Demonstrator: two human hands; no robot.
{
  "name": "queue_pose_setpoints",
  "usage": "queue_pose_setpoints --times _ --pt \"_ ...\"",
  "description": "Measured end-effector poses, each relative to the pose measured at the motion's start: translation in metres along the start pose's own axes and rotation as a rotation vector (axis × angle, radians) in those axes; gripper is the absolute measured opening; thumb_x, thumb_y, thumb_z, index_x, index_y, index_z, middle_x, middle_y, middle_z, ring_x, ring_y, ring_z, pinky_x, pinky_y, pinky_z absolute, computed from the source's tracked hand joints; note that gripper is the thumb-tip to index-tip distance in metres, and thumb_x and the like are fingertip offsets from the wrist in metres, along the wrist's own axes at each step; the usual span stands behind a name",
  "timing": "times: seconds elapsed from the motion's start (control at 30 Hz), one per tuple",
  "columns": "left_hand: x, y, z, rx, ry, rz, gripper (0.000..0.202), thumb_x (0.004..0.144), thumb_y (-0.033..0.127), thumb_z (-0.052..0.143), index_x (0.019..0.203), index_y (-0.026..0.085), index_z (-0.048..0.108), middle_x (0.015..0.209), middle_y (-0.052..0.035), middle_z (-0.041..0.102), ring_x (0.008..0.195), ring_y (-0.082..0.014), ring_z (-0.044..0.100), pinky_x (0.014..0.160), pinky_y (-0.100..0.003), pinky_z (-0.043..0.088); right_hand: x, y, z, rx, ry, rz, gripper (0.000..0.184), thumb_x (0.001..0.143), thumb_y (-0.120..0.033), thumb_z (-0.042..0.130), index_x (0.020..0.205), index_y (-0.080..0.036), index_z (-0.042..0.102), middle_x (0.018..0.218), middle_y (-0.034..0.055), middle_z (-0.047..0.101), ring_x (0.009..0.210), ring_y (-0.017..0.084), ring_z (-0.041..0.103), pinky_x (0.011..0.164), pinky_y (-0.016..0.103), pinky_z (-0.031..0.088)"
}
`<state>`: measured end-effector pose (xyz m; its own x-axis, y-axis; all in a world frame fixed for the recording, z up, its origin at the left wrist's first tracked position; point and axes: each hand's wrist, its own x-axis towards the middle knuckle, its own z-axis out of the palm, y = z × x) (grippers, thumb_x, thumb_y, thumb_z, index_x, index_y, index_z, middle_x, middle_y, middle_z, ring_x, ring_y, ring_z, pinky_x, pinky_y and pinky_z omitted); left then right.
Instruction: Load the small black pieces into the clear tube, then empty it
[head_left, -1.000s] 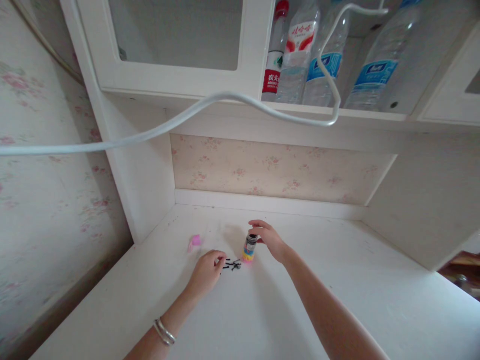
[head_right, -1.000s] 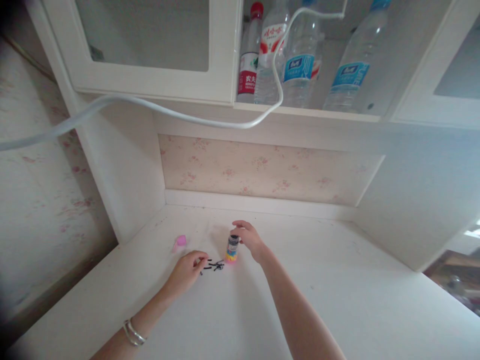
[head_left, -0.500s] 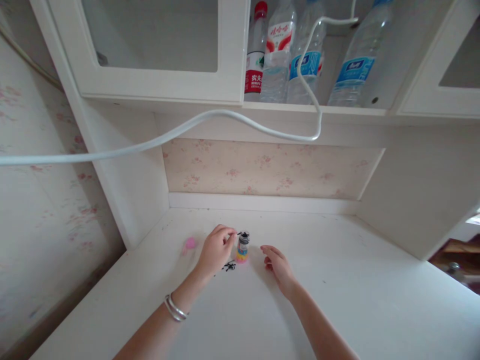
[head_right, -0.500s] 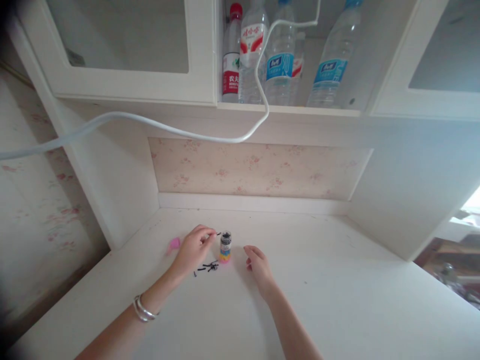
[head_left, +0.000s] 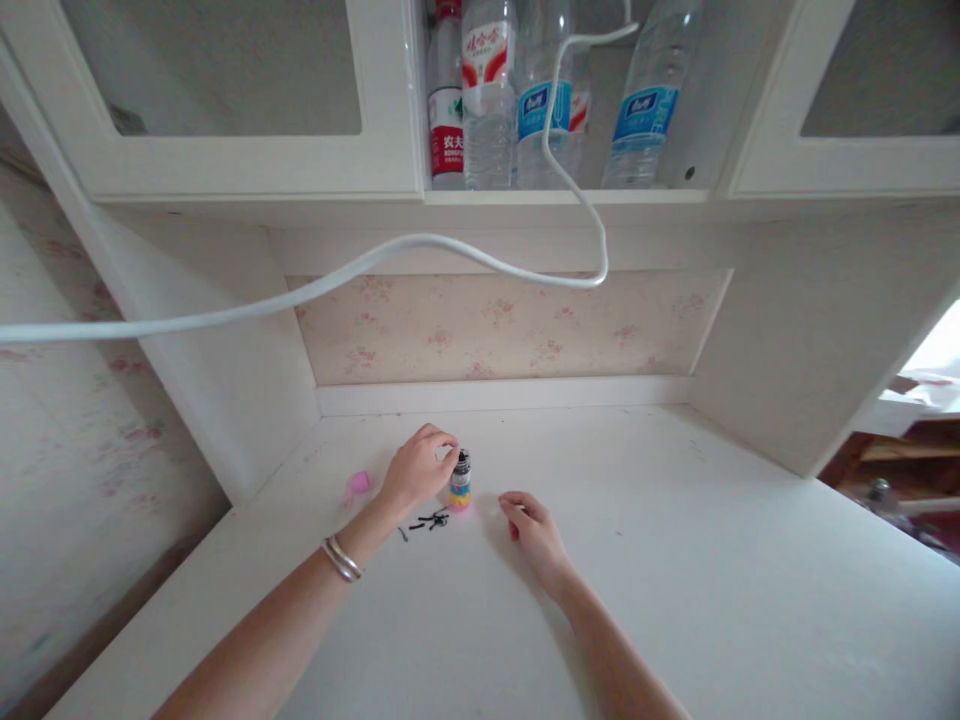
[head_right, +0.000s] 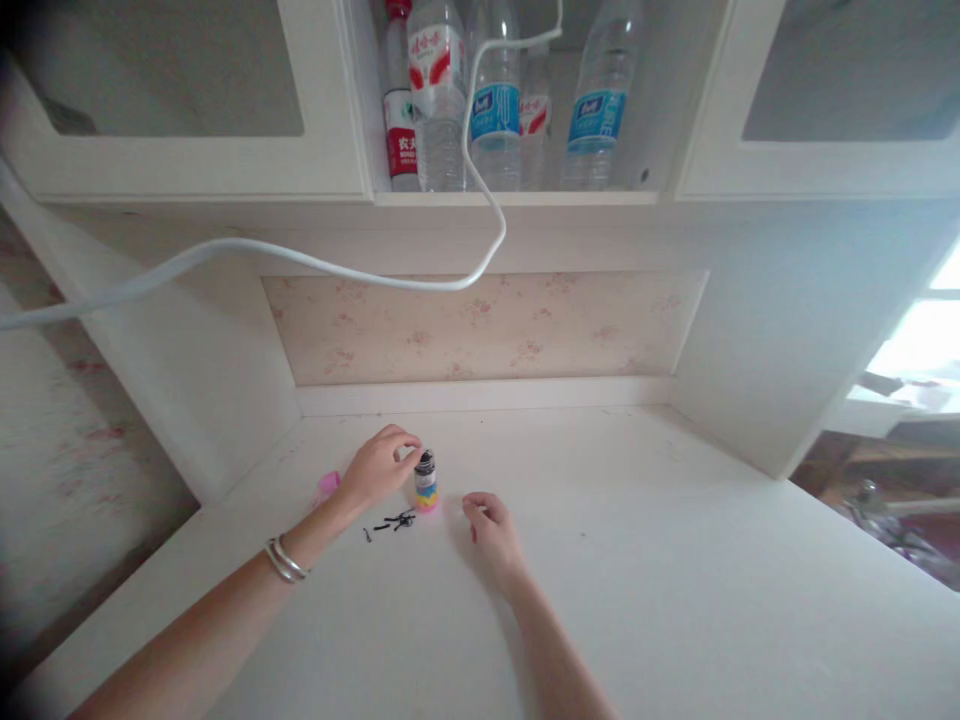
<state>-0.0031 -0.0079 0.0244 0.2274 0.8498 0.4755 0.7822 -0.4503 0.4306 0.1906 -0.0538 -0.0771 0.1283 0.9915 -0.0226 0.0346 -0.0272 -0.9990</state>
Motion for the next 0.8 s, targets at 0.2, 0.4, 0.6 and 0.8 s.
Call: queue_pose_setpoints --times 0.2,0.4,0.6,0.8 --pt "0.0 -0.009 -0.003 0.023 -0.009 0.013 0.033 0.08 0.009 0.043 0.095 0.023 0.068 0.103 -0.0003 0.06 0.085 -0.0123 0.059 0.081 -0.024 0.045 -0.004 -0.003 0.001 -0.008 0.017 -0.009 0.034 0.072 -0.047 0.057 0.086 -0.017 0.065 0.052 -0.0059 0.046 0.052 0.012 0.043 0.052 0.024 0.031" --pt "-0.012 -0.007 -0.003 0.185 -0.152 0.044 0.048 0.079 0.001 0.039 0.105 0.03 0.067 0.113 0.0012 0.054 0.083 -0.0104 0.06 0.08 -0.023 0.045 -0.006 -0.004 0.003 -0.019 0.03 -0.016 0.033 0.071 -0.048 0.059 0.082 -0.018 0.065 0.051 -0.0062 0.044 0.052 0.011 0.04 0.05 0.023 0.03" --pt "-0.01 -0.001 0.0 0.205 -0.178 0.064 0.048 0.077 0.0 0.042 0.103 0.033 0.066 0.113 0.001 0.054 0.088 -0.0124 0.059 0.078 -0.024 0.045 -0.004 0.001 0.004 -0.046 0.044 -0.065 0.033 0.071 -0.049 0.06 0.081 -0.018 0.067 0.052 -0.0053 0.045 0.051 0.011 0.041 0.05 0.024 0.03" --pt "-0.008 0.001 0.0 0.202 -0.208 0.02 0.042 0.078 0.001 0.043 0.096 0.03 0.068 0.112 0.0006 0.054 0.093 -0.0128 0.057 0.08 -0.022 0.044 -0.005 0.003 0.004 -0.08 0.061 -0.098 0.034 0.07 -0.05 0.062 0.078 -0.018 0.069 0.053 -0.0034 0.051 0.051 0.012 0.044 0.049 0.024 0.032"
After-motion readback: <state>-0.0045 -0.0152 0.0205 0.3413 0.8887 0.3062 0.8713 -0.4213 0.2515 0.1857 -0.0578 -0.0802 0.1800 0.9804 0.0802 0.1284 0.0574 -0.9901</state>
